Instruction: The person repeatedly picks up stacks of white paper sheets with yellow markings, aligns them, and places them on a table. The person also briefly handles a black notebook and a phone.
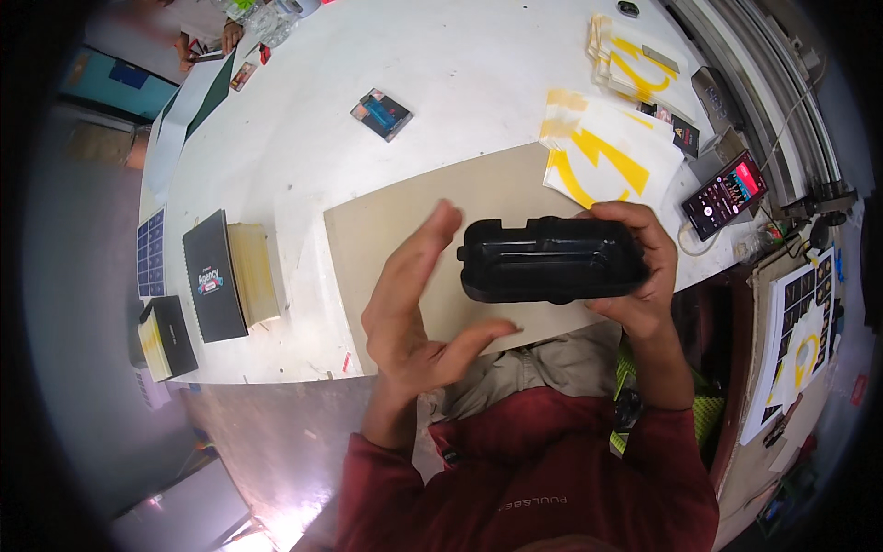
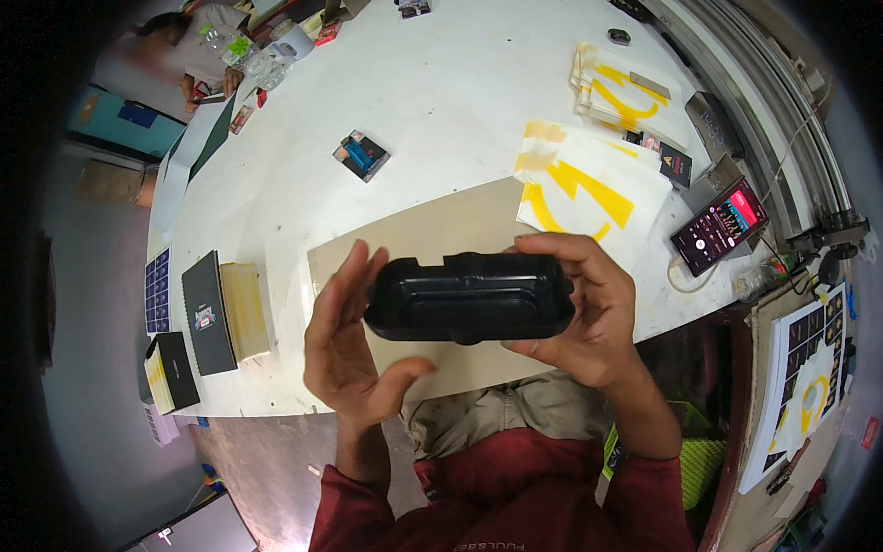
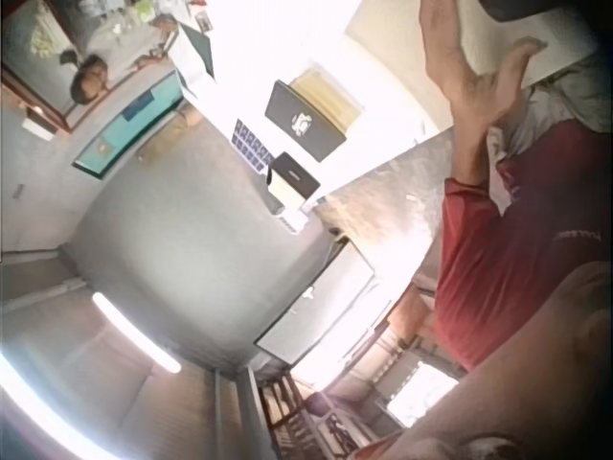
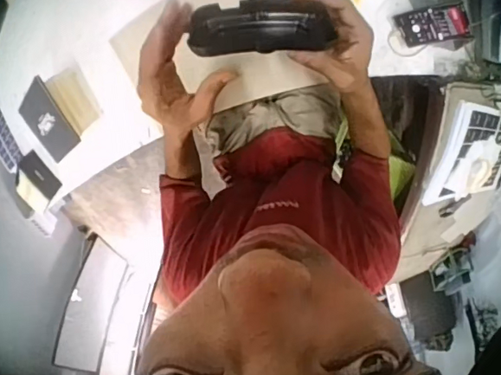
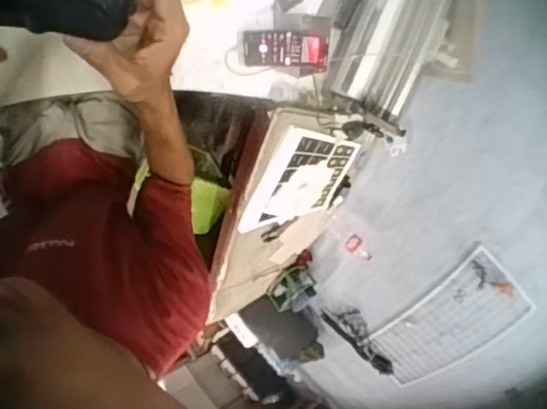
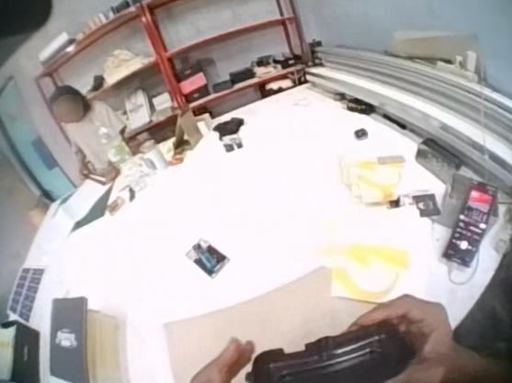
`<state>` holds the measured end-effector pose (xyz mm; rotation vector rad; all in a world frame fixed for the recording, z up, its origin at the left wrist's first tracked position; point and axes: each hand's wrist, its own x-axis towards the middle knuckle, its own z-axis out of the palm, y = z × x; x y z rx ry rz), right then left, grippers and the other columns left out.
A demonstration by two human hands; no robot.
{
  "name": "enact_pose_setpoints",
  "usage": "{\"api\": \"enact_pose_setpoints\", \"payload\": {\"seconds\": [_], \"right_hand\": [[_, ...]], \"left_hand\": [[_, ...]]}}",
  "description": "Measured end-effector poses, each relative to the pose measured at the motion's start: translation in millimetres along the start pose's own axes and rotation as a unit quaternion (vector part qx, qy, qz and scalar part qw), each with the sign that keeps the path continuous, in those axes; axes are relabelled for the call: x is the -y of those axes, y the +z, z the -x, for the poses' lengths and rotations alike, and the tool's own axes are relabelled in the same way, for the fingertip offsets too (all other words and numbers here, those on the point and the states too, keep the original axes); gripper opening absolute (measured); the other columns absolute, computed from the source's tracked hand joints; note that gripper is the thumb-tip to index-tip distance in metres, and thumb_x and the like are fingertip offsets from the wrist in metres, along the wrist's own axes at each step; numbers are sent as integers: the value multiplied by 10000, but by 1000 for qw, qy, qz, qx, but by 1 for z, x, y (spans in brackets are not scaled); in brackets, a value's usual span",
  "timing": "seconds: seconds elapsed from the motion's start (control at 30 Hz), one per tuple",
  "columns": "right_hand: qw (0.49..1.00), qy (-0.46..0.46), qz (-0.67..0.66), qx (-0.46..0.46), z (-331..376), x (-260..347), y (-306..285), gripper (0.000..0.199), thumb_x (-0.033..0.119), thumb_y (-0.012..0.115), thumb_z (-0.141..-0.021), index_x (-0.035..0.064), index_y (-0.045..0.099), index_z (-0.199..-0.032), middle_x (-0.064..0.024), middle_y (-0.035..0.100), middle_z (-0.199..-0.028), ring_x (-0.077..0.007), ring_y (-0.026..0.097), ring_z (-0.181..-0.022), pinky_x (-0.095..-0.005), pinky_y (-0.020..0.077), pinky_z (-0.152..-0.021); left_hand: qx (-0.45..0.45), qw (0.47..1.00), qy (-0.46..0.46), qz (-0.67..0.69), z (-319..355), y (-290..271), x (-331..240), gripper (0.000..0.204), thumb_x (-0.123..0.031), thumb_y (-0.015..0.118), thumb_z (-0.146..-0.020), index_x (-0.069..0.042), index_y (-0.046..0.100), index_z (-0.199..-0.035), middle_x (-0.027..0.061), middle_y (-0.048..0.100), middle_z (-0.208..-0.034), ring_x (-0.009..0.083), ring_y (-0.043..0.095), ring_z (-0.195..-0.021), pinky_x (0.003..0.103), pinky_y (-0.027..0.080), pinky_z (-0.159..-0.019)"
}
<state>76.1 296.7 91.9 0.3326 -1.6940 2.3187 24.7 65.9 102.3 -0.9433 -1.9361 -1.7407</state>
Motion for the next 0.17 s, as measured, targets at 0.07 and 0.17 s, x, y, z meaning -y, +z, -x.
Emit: {"api": "enact_pose_setpoints", "payload": {"seconds": [0.07,0.17], "right_hand": [[998,-60,28,-2,-1,15,14,867,25,929,-699,-76,434,-1403,-234,659,-1242,-264,674,-1153,-369,543,-1004],[977,-201,74,24,-9,40,38,913,83,944,-702,-82,393,-1412,-310,648,-1246,-311,685,-1144,-387,561,-978]], "left_hand": [[2,998,62,-29,-11,-7,-16,715,-198,906,-781,-4,557,-1375,342,622,-1286,439,663,-1179,491,588,-969],[-41,988,131,-70,-17,-26,-38,777,-361,813,-875,-40,446,-1479,376,564,-1349,443,678,-1144,481,618,-906]]}}
